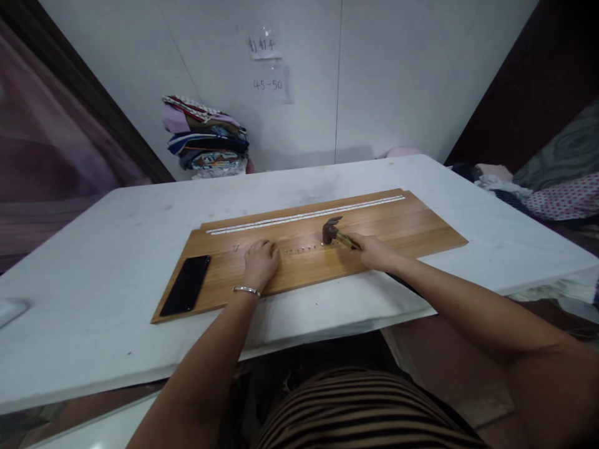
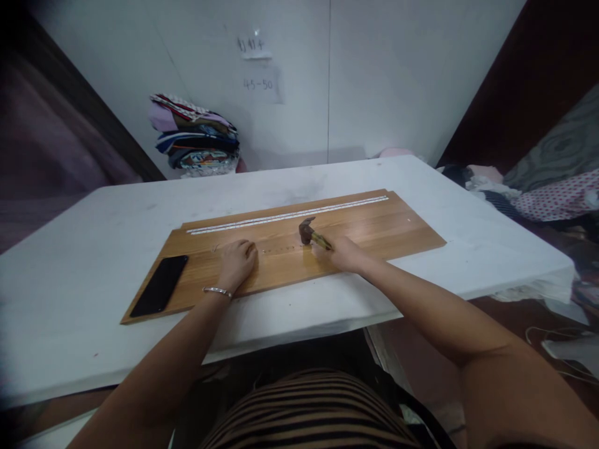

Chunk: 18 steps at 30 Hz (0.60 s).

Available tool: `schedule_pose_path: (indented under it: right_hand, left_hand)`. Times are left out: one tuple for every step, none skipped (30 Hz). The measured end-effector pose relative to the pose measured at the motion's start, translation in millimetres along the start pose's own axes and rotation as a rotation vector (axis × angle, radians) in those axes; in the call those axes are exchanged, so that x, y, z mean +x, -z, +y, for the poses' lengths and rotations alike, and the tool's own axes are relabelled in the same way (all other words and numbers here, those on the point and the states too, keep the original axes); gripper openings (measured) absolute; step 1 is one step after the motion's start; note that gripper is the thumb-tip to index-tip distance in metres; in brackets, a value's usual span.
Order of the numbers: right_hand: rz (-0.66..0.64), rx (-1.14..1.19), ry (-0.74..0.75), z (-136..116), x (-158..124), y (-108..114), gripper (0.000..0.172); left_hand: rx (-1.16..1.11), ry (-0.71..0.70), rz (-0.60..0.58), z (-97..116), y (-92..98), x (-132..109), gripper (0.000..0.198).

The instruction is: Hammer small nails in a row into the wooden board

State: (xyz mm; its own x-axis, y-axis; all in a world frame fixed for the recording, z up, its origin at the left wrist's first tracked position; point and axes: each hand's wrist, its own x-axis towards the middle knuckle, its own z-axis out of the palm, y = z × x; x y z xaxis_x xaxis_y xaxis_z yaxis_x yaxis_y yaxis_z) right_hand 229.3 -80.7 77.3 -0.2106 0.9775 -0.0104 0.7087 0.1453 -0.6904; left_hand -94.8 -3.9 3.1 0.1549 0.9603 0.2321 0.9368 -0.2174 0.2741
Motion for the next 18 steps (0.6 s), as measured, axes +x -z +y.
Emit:
schedule_pose_path:
  right_hand:
    - [0.0,-0.006,-0.007,0.8,0.1,-0.4,0.029]
    - [0.001,-0.01,-0.014,1.4,-0.1,-0.9,0.029]
    - [0.003,-0.01,-0.02,1.7,-0.3,-1.2,0.029]
    - [0.006,-0.009,-0.025,1.8,-0.7,-1.4,0.029]
    - [0.009,-0.005,-0.028,1.5,-1.0,-1.4,0.029]
    - [0.011,0.0,-0.027,1.0,-1.3,-1.3,0.029]
    - [0.013,0.005,-0.022,0.4,-1.5,-1.2,0.029]
    - [0.017,0.012,-0.015,-0.2,-1.5,-1.0,0.029]
    - [0.02,0.02,-0.007,-0.7,-1.5,-0.8,0.029]
    - [0.02,0.027,0.004,-1.0,-1.3,-0.7,0.029]
    - [0.019,0.031,0.012,-0.9,-1.1,-0.7,0.029]
    - [0.018,0.03,0.014,-0.6,-0.9,-0.8,0.029]
    - [0.014,0.024,0.012,0.1,-0.7,-1.1,0.03]
    - [0.012,0.013,0.004,0.9,-0.5,-1.4,0.03]
    - [0.009,0.001,-0.004,1.7,-0.3,-1.7,0.03]
    - [0.009,-0.008,-0.011,2.3,-0.2,-2.0,0.031]
    - [0.006,-0.013,-0.013,2.7,-0.2,-2.2,0.031]
    - [0.007,-0.015,-0.013,2.7,-0.1,-2.2,0.031]
  left_hand:
    - [0.002,-0.001,-0.003,0.1,0.2,-0.1,0.033]
    - [0.002,-0.002,-0.004,0.1,0.3,-0.1,0.033]
    - [0.0,-0.003,-0.005,0.0,0.3,0.0,0.033]
    - [-0.004,-0.003,-0.006,-0.1,0.2,0.1,0.033]
    - [-0.007,-0.002,-0.006,-0.2,0.0,0.1,0.033]
    - [-0.01,-0.001,-0.006,-0.4,-0.2,0.2,0.033]
    - [-0.012,0.0,-0.006,-0.5,-0.4,0.2,0.032]
    - [-0.014,0.0,-0.006,-0.6,-0.7,0.2,0.032]
    - [-0.015,0.0,-0.005,-0.6,-0.8,0.1,0.032]
    - [-0.016,0.0,-0.002,-0.6,-0.9,0.0,0.032]
    - [-0.019,0.001,0.001,-0.5,-0.9,-0.2,0.033]
    - [-0.021,0.001,0.004,-0.4,-0.9,-0.4,0.033]
    - [-0.023,-0.001,0.006,-0.3,-0.9,-0.5,0.034]
    - [-0.025,-0.002,0.007,-0.3,-0.8,-0.6,0.034]
    - [-0.026,-0.004,0.008,-0.2,-0.8,-0.6,0.034]
    - [-0.026,-0.006,0.008,-0.3,-0.9,-0.5,0.034]
    - [-0.026,-0.008,0.007,-0.3,-1.1,-0.3,0.034]
    - [-0.025,-0.009,0.007,-0.5,-1.3,-0.1,0.034]
